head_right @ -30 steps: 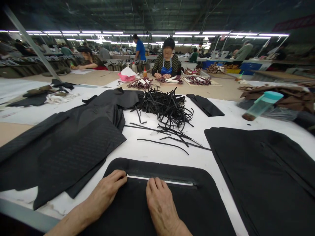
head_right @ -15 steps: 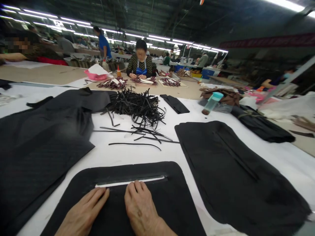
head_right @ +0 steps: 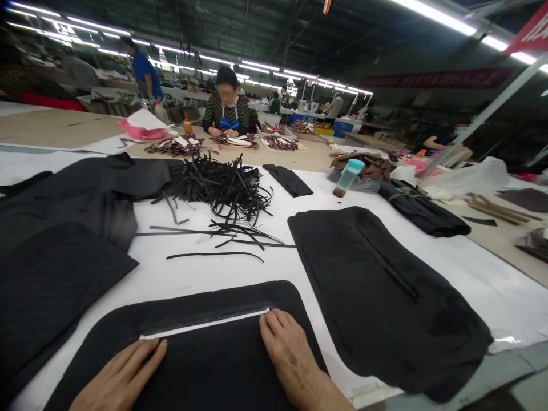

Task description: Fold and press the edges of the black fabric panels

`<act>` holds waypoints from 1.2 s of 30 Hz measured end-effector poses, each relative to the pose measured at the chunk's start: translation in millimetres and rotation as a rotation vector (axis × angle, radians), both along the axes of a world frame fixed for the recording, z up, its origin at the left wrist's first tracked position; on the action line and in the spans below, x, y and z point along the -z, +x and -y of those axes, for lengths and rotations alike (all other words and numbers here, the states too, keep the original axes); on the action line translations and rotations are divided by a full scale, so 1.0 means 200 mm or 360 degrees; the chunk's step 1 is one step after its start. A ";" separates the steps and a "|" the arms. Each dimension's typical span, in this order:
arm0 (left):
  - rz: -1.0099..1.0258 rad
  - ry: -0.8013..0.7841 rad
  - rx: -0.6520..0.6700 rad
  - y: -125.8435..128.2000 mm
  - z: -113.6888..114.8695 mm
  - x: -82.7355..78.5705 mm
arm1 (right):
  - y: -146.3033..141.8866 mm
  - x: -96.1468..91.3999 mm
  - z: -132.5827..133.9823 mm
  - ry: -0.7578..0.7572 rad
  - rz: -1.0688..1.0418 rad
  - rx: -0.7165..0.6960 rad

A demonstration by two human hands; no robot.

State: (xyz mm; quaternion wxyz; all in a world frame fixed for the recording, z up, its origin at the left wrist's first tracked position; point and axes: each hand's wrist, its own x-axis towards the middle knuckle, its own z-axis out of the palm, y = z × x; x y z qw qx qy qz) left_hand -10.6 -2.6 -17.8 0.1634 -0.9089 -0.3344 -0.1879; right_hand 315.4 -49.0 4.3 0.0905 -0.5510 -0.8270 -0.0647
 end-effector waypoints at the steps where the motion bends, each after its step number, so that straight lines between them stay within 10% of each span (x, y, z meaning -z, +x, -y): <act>1: 0.0033 0.0012 -0.0008 0.00 0.00 0.00 | 0.00 0.00 0.00 0.0028 -0.0005 0.0002; 11: 0.0683 -0.0689 -0.0300 -0.04 -0.02 -0.15 | -0.03 -0.05 -0.01 0.0189 -0.0101 0.0118; 16: 0.0729 -0.1165 -0.0383 -0.05 -0.10 -0.23 | -0.29 -0.13 -0.11 0.0007 -0.0219 -0.0010; 23: 0.0542 -0.1117 -0.0359 -0.02 -0.17 -0.21 | -0.71 -0.11 -0.31 -0.0154 -0.0236 -0.0214; 36: 0.0324 -0.1023 -0.0287 -0.01 -0.17 -0.21 | -0.74 -0.05 -0.39 -0.0059 0.0051 -0.0426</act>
